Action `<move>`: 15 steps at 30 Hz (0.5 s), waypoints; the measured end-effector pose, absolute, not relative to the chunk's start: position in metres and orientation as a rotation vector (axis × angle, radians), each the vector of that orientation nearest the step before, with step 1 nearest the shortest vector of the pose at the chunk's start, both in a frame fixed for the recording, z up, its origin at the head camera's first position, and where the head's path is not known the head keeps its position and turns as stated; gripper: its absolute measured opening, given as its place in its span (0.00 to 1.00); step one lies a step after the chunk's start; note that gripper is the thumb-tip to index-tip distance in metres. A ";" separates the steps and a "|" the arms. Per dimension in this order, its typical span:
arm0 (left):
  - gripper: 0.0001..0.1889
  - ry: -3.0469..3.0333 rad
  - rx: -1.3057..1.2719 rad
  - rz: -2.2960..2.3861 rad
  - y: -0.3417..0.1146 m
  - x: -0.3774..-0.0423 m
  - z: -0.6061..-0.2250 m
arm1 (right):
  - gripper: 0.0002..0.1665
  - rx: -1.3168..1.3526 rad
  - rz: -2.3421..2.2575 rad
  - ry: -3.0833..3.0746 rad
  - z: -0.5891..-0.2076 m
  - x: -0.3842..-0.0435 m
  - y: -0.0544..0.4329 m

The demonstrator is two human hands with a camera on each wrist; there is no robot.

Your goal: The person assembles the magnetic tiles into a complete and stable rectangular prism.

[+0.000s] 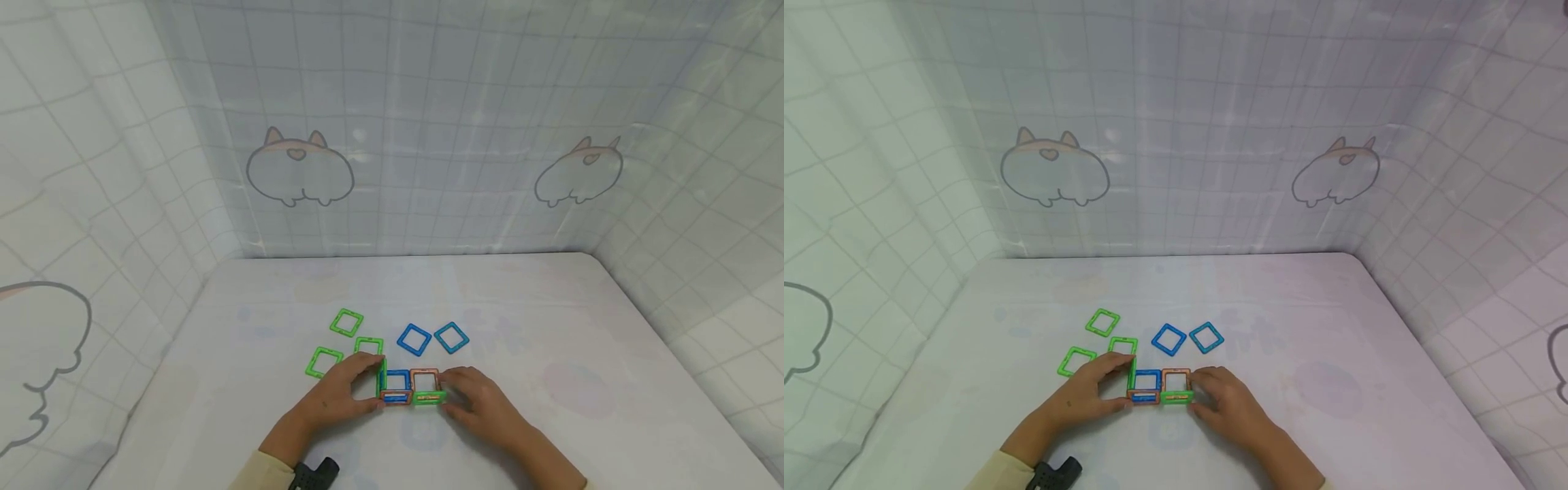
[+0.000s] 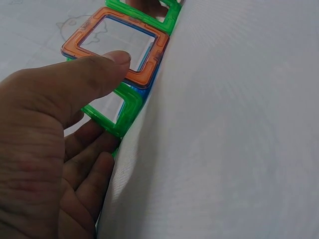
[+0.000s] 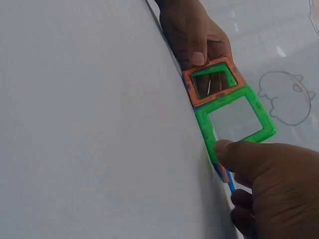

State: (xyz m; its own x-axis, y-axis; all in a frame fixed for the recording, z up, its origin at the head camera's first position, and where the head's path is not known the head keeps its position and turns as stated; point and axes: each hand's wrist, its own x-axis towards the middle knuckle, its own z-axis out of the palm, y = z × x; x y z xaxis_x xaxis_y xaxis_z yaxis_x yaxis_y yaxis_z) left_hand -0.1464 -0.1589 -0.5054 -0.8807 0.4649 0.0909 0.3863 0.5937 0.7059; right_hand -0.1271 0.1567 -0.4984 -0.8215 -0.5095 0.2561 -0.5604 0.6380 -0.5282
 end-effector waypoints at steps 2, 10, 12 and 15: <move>0.41 2.710 0.725 1.158 -0.159 -0.146 -0.505 | 0.35 0.861 0.855 -2.845 -0.497 -0.128 0.156; 0.41 2.711 0.696 1.141 -0.159 -0.147 -0.503 | 0.40 0.758 0.785 -2.993 -0.499 -0.134 0.150; 0.42 2.712 0.699 1.132 -0.158 -0.147 -0.503 | 0.39 0.754 0.777 -2.995 -0.500 -0.134 0.150; 0.42 2.716 0.710 1.119 -0.158 -0.147 -0.504 | 0.40 0.774 0.787 -2.993 -0.501 -0.135 0.151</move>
